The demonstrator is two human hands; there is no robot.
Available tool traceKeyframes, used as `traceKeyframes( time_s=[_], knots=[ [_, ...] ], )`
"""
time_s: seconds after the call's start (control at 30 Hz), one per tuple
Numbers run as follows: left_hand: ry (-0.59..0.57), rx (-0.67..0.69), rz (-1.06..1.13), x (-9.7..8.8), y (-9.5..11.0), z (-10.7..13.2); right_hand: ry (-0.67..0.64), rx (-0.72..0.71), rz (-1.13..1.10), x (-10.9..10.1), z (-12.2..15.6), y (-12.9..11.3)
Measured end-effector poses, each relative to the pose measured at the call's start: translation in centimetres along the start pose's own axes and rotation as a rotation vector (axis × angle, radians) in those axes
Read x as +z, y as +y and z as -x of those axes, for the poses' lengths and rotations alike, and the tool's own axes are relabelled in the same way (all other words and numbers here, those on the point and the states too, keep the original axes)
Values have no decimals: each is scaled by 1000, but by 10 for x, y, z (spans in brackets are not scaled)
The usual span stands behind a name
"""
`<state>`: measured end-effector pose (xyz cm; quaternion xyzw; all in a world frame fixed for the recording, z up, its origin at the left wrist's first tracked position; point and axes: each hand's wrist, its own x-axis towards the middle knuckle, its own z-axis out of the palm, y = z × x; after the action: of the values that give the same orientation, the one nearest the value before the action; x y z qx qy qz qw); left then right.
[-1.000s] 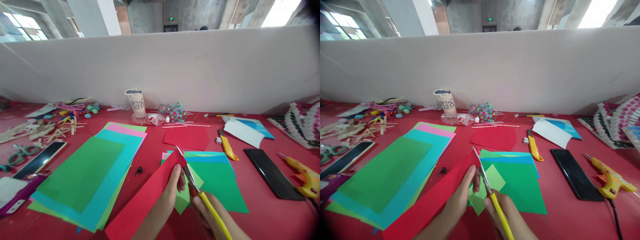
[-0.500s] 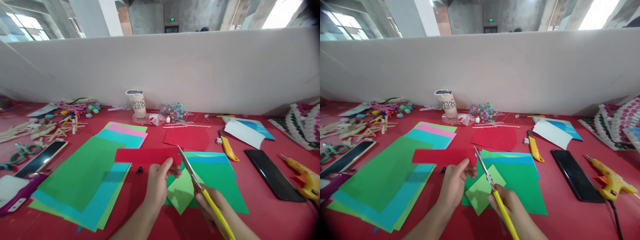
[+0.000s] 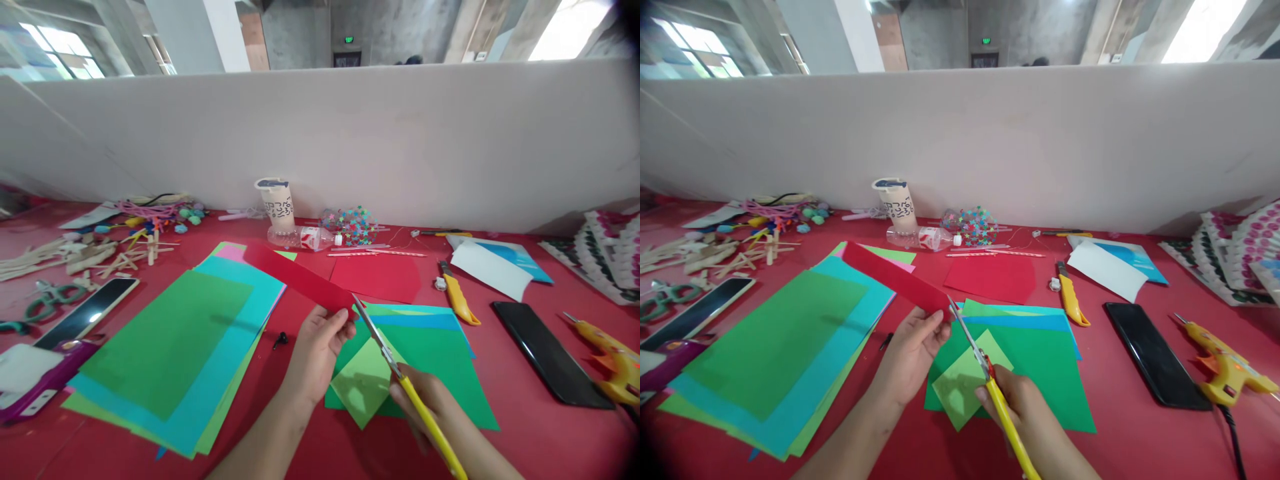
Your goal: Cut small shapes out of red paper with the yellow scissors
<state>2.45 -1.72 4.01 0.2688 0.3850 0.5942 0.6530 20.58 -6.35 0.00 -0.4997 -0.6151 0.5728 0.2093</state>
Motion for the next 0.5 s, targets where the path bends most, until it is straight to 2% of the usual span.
traceKeyframes(
  time_s=[0.17, 0.37, 0.5],
  knots=[
    [13, 48, -81, 2, 6, 0, -28, 14, -38, -2, 4, -8],
    [-140, 28, -354, 16, 29, -3, -47, -15, -71, -20, 14, -26],
    [-239, 18, -448, 30, 47, -11, -43, -39, -91, -31, 15, -31]
  ],
)
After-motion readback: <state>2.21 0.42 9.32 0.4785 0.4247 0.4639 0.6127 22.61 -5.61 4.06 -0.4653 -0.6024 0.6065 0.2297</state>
